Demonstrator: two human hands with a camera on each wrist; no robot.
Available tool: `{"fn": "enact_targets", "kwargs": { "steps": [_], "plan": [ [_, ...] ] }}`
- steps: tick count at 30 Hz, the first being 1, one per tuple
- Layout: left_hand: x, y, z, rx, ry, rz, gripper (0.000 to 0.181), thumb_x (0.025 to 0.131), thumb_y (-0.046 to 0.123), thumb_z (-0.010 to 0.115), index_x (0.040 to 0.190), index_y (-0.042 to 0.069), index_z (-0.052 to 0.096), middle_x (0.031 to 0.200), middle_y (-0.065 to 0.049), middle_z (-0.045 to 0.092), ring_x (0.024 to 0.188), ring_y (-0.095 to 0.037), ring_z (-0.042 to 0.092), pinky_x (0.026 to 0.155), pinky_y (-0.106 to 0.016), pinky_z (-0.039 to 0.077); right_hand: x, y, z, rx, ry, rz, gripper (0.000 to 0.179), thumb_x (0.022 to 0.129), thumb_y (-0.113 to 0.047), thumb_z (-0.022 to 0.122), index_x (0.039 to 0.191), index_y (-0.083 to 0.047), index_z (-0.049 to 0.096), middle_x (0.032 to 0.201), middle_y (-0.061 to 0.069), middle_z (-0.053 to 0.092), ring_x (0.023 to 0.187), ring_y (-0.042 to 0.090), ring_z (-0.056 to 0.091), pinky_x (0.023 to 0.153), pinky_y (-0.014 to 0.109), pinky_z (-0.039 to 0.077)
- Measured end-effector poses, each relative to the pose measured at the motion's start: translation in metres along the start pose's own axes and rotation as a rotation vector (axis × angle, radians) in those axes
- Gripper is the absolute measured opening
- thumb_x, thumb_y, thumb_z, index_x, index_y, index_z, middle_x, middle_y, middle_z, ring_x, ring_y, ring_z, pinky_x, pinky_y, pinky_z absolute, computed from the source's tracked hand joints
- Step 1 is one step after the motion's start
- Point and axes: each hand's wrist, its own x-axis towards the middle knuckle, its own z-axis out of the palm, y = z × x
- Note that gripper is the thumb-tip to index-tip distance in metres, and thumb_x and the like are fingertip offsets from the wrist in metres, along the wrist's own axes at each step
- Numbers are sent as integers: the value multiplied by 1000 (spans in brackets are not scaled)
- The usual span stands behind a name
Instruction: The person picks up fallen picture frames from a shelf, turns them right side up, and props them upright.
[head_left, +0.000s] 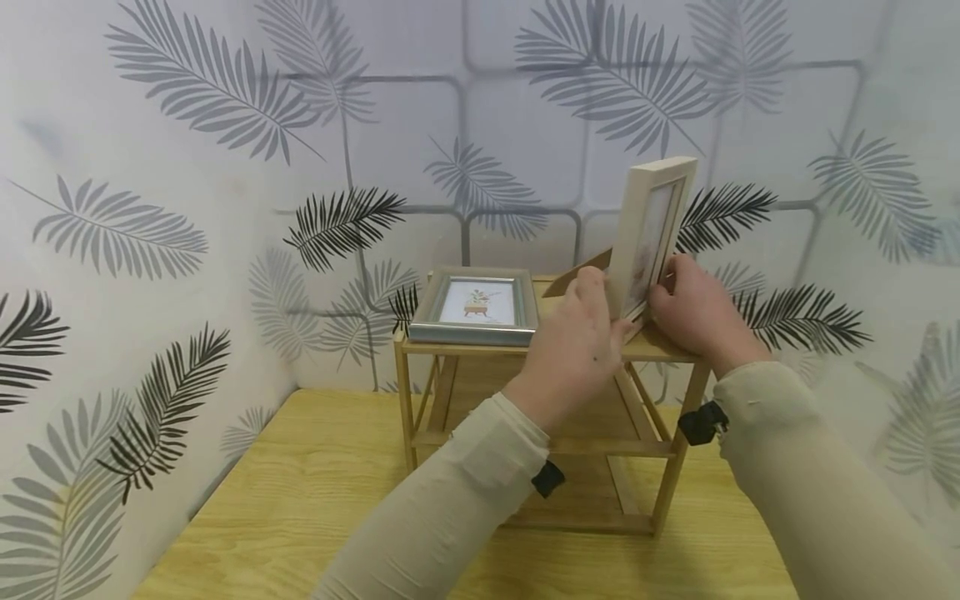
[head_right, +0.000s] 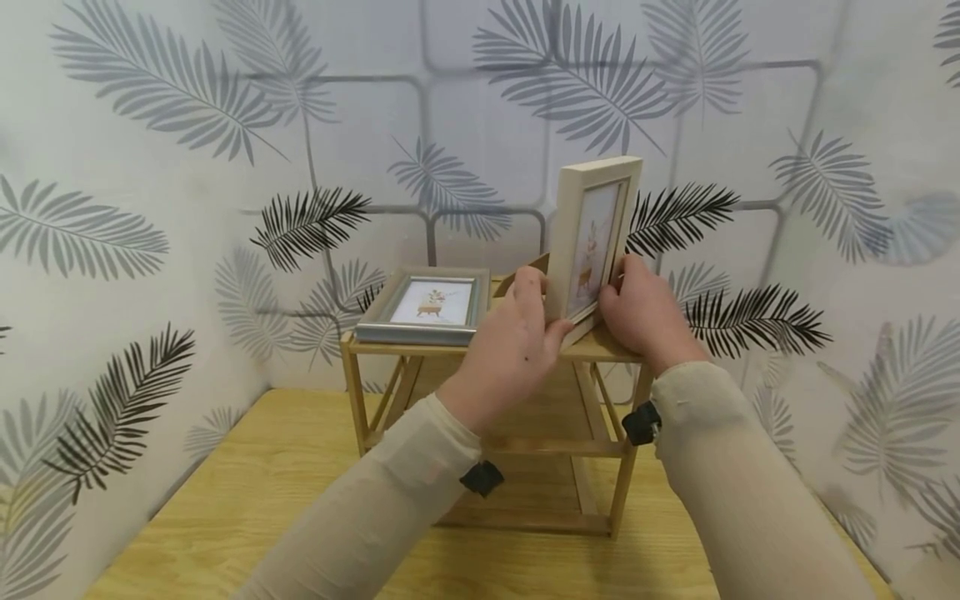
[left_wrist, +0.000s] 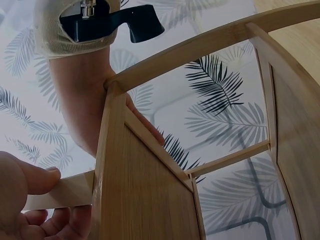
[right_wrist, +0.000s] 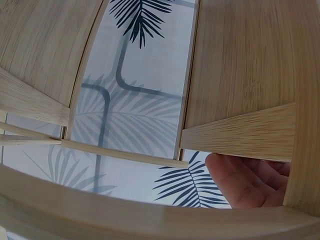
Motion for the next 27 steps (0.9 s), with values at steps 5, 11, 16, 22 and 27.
{"fn": "enact_targets", "kwargs": {
  "steps": [5, 11, 16, 22, 27],
  "plan": [
    [4, -6, -1, 50, 13, 10, 43, 99, 27, 67, 123, 4, 40, 92, -6, 53, 64, -20, 57, 53, -30, 49, 0, 1, 0, -1, 0, 6, 38, 103, -21, 42, 128, 8, 41, 109, 27, 54, 89, 38, 54, 72, 51, 46],
    [8, -12, -4, 66, -25, -22, 45, 100, 29, 65, 126, 3, 40, 91, -5, 54, 73, -23, 58, 62, -32, 51, 1, 3, 2, 21, 1, 31, 38, 101, -21, 42, 127, 7, 39, 106, 25, 53, 86, 36, 52, 69, 47, 45],
    [13, -16, -8, 71, -75, -69, 46, 101, 30, 64, 129, 3, 41, 96, -6, 58, 77, -24, 60, 66, -33, 52, 1, 2, 1, 47, -13, 56, 41, 102, -24, 42, 129, 6, 37, 108, 25, 52, 88, 37, 52, 70, 47, 45],
    [15, -22, -13, 64, -90, -88, 46, 100, 28, 65, 130, 3, 41, 105, -10, 64, 87, -27, 65, 74, -38, 54, 2, 2, 0, 54, -42, 66, 43, 103, -27, 40, 129, 7, 36, 110, 26, 50, 91, 38, 50, 73, 48, 44],
    [17, -26, -16, 42, -133, -131, 46, 101, 28, 64, 132, 4, 40, 98, -9, 65, 83, -26, 65, 73, -37, 54, 2, 2, 0, 54, -63, 68, 46, 104, -28, 39, 131, 9, 35, 113, 28, 50, 93, 39, 49, 74, 50, 43]
  ]
}}
